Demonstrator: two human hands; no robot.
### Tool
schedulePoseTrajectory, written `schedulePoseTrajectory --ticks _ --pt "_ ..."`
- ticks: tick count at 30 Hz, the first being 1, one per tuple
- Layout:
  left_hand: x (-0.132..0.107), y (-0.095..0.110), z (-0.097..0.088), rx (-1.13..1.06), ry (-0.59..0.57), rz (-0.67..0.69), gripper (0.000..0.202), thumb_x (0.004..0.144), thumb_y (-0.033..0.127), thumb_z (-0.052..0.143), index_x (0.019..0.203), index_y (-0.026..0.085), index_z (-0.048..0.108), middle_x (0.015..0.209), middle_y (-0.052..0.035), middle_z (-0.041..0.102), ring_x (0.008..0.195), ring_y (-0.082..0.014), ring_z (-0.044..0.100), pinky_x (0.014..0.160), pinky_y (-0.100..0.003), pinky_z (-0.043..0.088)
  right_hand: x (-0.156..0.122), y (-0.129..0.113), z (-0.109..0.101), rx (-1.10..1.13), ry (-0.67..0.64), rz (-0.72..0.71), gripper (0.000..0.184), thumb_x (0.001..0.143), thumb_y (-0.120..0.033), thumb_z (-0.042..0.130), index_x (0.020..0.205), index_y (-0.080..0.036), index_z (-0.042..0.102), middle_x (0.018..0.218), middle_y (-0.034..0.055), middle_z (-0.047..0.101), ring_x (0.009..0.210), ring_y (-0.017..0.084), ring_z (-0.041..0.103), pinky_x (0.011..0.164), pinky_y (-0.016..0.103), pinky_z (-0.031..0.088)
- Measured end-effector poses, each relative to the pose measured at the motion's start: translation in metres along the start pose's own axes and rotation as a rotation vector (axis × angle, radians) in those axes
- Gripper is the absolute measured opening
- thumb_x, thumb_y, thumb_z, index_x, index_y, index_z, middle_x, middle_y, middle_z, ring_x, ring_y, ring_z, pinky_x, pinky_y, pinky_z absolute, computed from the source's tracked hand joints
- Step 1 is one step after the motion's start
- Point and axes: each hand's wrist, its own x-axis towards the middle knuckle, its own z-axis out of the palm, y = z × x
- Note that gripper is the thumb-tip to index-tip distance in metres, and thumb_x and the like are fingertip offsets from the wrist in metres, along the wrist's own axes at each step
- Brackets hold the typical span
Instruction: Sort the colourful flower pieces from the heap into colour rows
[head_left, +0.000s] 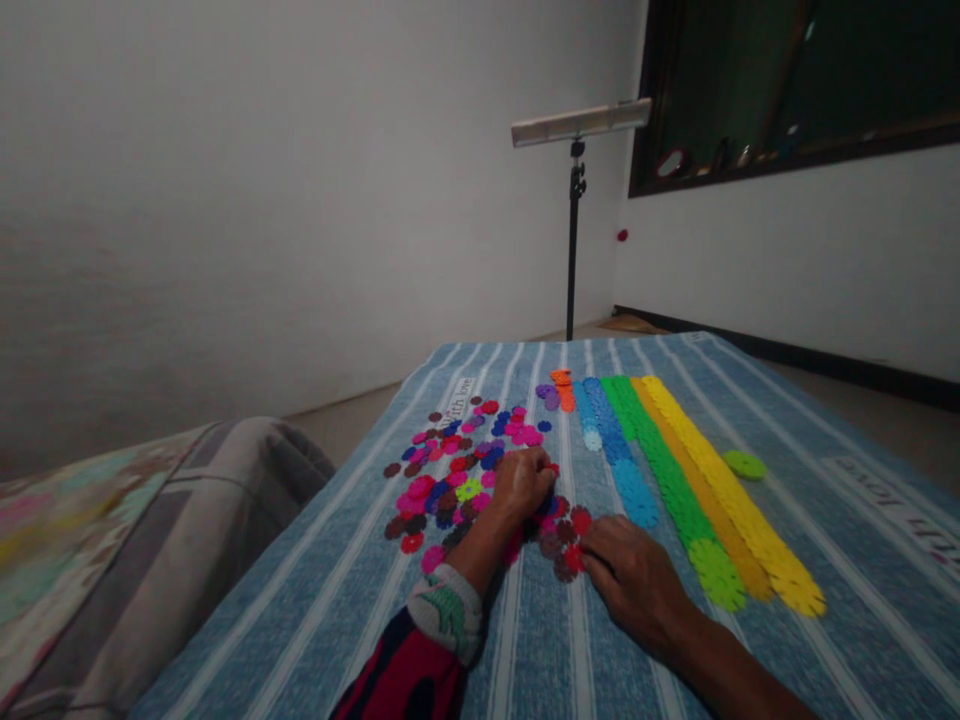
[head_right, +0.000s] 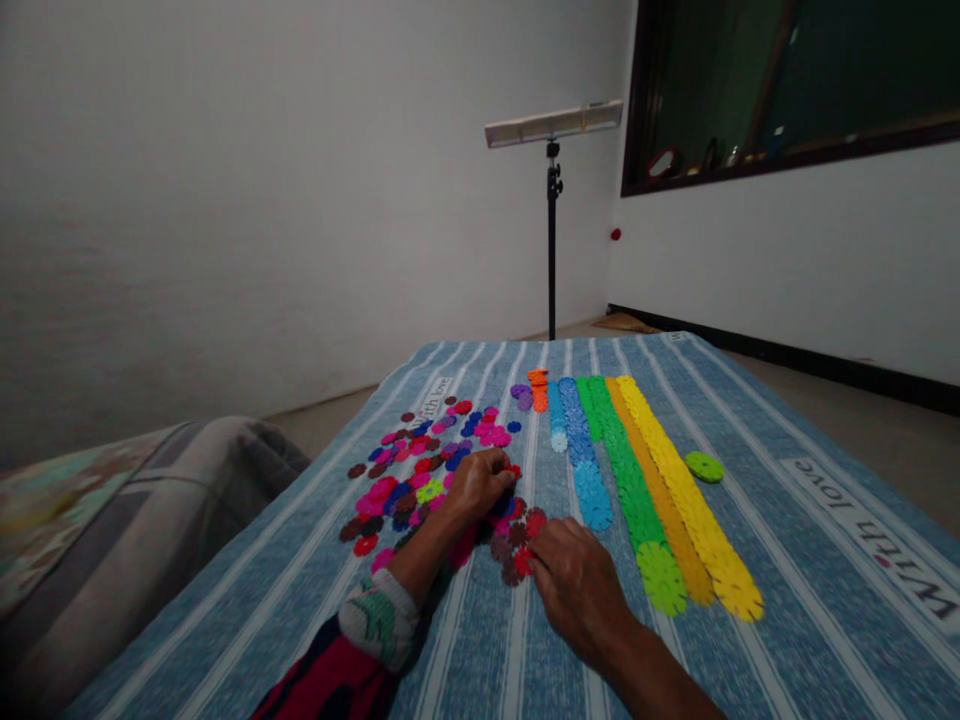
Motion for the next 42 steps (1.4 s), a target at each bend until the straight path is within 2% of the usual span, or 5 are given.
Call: schedulePoseTrajectory --ticks 12,18,23,35,42 --pt "-0.005 0.019 -0.004 0.346 -0.124 0.025 0.022 0.089 0.024 0.048 0.094 0.018 0.068 0.096 -0.0112 0.071 0.093 -0.0234 0.065 0.077 -0.03 0.044 -0.001 -0.002 -0.001 0.01 -0.018 0.017 0.015 0.091 -0.012 0.049 0.085 -0.021 0.058 0.083 0.0034 0.062 0.078 0.021 0.055 0.071 0.033 0.04" --pt "0.001 0.029 0.007 0.417 -0.197 0.063 0.025 0.09 0.021 0.044 0.099 0.017 0.068 0.103 -0.0158 0.07 0.1 -0.0258 0.066 0.081 -0.033 0.048 -0.004 0.002 0.001 0.04 -0.01 -0.003 0.016 0.093 -0.015 0.048 0.087 -0.023 0.059 0.084 0.0032 0.063 0.079 0.021 0.057 0.071 0.034 0.041" --pt "0.007 0.037 0.018 0.429 -0.249 0.196 0.025 0.083 0.009 0.05 0.102 0.009 0.068 0.106 -0.0217 0.068 0.103 -0.0305 0.065 0.083 -0.036 0.051 -0.006 0.003 0.003 0.035 0.025 -0.017 0.016 0.093 -0.016 0.047 0.085 -0.023 0.059 0.082 0.0029 0.062 0.077 0.02 0.057 0.07 0.033 0.042" --pt "0.007 0.043 0.029 0.436 -0.242 0.243 0.03 0.086 0.004 0.041 0.104 0.007 0.066 0.104 -0.0196 0.065 0.105 -0.0267 0.062 0.084 -0.033 0.052 -0.006 0.003 0.002 0.036 0.003 -0.015 0.016 0.093 -0.015 0.047 0.083 -0.022 0.057 0.081 0.0035 0.062 0.076 0.021 0.056 0.071 0.035 0.042" --pt "0.007 0.036 0.028 0.393 -0.225 0.209 0.024 0.084 0.008 0.049 0.101 0.01 0.066 0.105 -0.0173 0.064 0.099 -0.0247 0.064 0.083 -0.032 0.052 -0.007 0.003 0.001 0.026 -0.012 -0.011 0.016 0.092 -0.014 0.048 0.082 -0.021 0.057 0.081 0.0039 0.061 0.077 0.022 0.056 0.07 0.035 0.042"
